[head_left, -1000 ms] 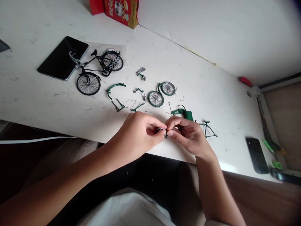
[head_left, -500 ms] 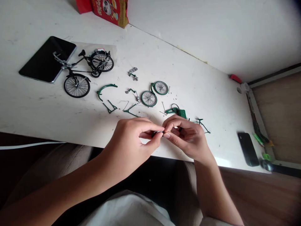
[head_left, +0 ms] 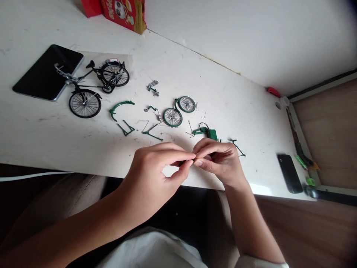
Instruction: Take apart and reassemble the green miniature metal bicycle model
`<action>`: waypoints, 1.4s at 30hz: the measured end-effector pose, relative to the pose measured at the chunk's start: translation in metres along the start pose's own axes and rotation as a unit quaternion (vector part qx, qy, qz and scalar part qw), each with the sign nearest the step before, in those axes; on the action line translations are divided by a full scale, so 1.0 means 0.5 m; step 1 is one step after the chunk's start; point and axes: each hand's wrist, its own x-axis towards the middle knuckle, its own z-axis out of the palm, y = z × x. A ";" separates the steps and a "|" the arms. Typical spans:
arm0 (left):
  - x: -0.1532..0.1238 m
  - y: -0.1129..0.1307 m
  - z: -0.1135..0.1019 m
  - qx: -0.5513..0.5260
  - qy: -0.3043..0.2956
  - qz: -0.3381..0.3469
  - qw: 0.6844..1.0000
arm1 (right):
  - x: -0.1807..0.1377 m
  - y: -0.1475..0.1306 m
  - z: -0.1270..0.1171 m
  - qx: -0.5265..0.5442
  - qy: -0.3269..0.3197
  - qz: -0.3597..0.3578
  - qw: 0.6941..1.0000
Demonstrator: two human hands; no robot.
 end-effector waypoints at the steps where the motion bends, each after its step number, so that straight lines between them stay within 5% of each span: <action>1: 0.000 0.000 0.000 0.001 0.001 0.006 1.000 | -0.001 0.001 0.000 0.004 0.002 -0.002 1.000; 19: -0.007 -0.011 0.007 0.036 0.019 0.074 0.996 | -0.004 0.024 0.004 0.062 0.007 0.011 0.998; 42: -0.013 -0.015 0.024 0.038 0.058 0.137 0.988 | -0.019 0.016 0.002 0.037 0.044 -0.076 0.995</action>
